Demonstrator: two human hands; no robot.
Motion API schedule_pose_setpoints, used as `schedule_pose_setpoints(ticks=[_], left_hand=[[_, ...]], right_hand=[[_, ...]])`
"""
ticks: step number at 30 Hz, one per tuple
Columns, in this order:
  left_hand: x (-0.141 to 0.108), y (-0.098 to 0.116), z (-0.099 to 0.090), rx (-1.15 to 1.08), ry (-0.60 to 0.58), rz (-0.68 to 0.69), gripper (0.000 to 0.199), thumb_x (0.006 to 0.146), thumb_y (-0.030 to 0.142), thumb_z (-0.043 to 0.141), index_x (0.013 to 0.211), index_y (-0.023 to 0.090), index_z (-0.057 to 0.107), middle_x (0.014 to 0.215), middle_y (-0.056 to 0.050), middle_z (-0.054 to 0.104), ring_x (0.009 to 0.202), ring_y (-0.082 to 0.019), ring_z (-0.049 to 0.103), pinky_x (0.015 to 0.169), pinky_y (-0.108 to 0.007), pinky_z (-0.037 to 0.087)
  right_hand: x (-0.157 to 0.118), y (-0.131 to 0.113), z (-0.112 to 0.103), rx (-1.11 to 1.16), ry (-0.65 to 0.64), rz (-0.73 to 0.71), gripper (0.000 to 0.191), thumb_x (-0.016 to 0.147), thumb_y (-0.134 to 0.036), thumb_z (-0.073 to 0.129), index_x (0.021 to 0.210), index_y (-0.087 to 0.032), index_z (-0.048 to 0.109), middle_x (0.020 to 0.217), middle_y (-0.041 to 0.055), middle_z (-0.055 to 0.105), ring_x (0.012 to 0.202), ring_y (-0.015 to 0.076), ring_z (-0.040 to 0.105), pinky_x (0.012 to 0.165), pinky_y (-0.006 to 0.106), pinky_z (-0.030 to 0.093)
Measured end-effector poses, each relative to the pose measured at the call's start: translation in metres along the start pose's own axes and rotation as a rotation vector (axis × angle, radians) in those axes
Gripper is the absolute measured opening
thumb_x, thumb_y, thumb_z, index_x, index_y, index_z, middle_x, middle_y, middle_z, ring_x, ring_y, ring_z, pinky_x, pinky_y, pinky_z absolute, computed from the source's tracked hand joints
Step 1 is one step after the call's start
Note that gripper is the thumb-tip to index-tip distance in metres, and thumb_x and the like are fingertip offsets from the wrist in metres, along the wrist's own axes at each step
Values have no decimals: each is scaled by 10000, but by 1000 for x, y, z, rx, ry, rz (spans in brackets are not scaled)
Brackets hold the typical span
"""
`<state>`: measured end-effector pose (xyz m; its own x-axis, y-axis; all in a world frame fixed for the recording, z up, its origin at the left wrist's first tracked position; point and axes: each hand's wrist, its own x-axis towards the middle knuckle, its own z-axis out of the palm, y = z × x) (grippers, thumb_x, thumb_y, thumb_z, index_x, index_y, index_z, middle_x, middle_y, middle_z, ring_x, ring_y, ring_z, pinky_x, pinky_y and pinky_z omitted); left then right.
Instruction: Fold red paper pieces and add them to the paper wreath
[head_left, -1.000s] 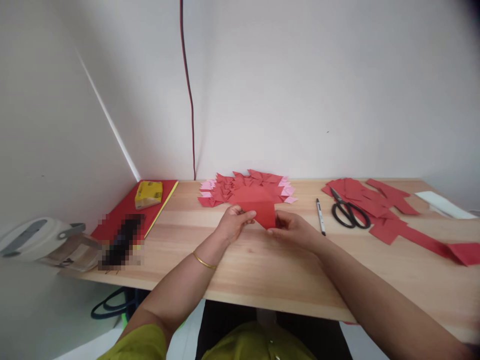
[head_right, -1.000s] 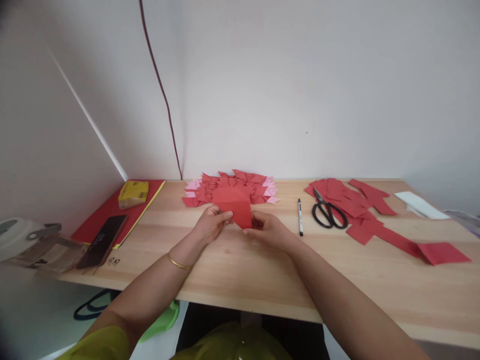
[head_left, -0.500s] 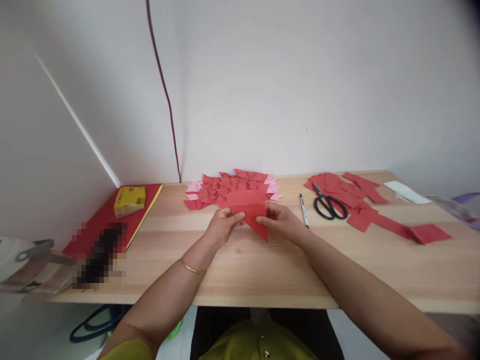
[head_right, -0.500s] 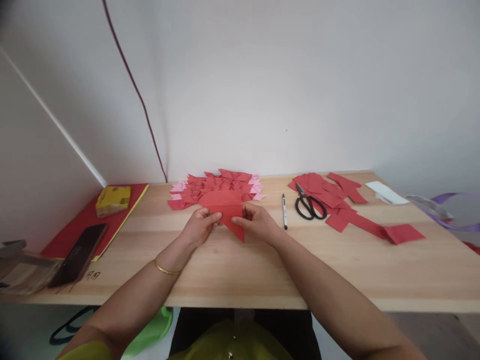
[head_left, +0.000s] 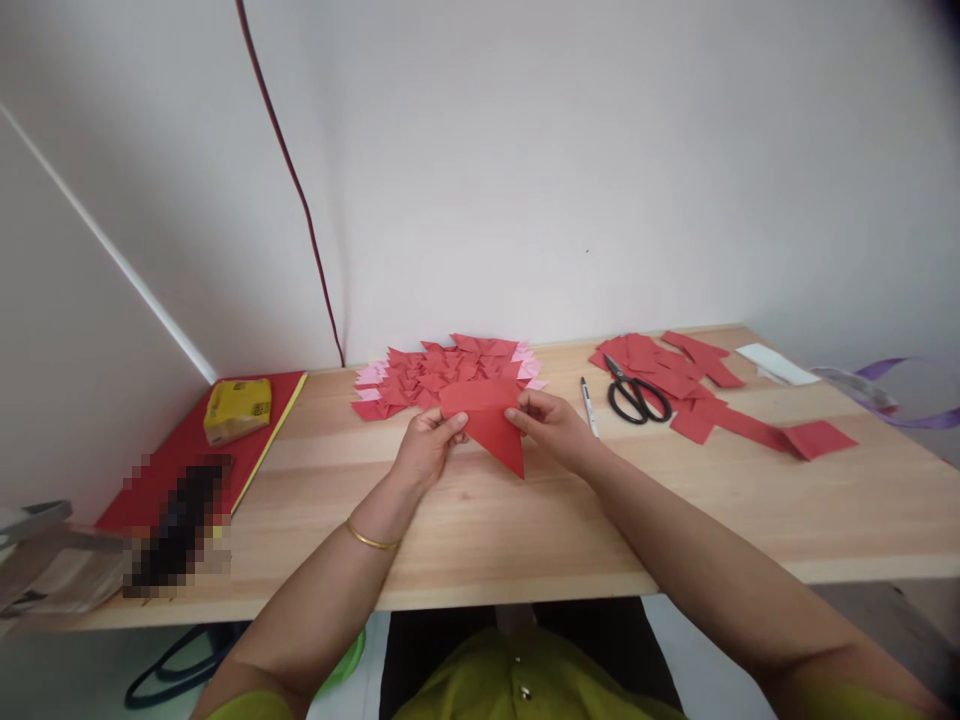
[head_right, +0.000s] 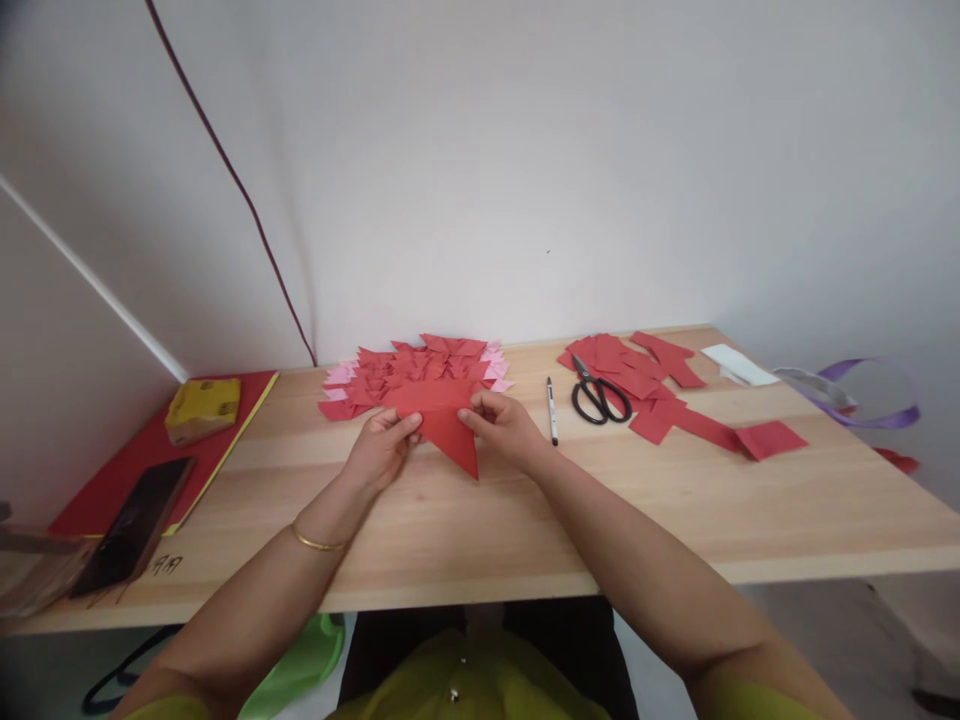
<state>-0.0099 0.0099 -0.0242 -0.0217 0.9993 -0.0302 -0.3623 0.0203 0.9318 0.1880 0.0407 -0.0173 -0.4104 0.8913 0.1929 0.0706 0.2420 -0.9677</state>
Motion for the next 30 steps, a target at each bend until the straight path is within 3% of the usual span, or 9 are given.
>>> schedule_pose_setpoints(ticks=[3,7,10,12,16,22,25,30], left_hand=[[0,1,-1,60,28,34,232,606,287,776,660,143,602,583,28,559,534,-74,473,592,-229,397],[-3,15,-5,350,8,226,176,668,274,725,707,155,601,685,7,587,636,-98,514,651,-241,411],[-9,36,-8,743,-70,443,77,735,229,653,746,167,610,729,-5,576,691,-116,517,650,-245,396],[-16,49,-9,972,-185,570,24,754,157,594,738,171,606,744,-13,578,721,-127,524,668,-253,400],[-37,56,-10,1358,-304,736,104,738,81,532,751,167,588,789,-43,584,772,-157,521,681,-275,404],[-70,16,-26,1701,-484,633,102,751,114,545,739,183,619,778,-60,590,779,-189,518,671,-301,412],[-79,4,-32,1700,-455,573,107,745,125,555,775,180,642,819,-70,599,824,-200,527,726,-316,437],[-91,1,-33,1591,-333,531,216,747,106,545,917,185,653,911,-72,625,887,-201,542,787,-337,444]], right_hand=[[1,0,-4,-29,28,-43,310,808,-436,578,665,-184,468,614,-35,426,581,99,387,544,235,327],[0,-7,-10,-174,52,-144,242,801,-365,600,672,-181,511,634,-21,471,581,105,408,551,244,335],[-4,-20,-13,-317,28,-264,115,804,-265,584,725,-186,561,678,1,544,626,125,475,602,258,384],[-7,-29,-14,-419,-1,-359,34,797,-184,557,773,-187,582,738,23,586,676,138,519,640,264,408],[-19,-32,-10,-680,-123,-510,159,743,-57,493,774,-181,587,818,59,620,760,165,554,702,284,408],[-49,-6,5,-888,-340,-461,184,778,-63,476,742,-176,617,817,62,639,762,161,573,737,287,379],[-59,-3,8,-900,-377,-395,175,816,-93,485,801,-177,639,864,74,651,830,179,583,755,293,391],[-65,-8,5,-863,-399,-392,155,856,-186,528,934,-193,663,1001,92,661,936,212,584,817,333,406]])
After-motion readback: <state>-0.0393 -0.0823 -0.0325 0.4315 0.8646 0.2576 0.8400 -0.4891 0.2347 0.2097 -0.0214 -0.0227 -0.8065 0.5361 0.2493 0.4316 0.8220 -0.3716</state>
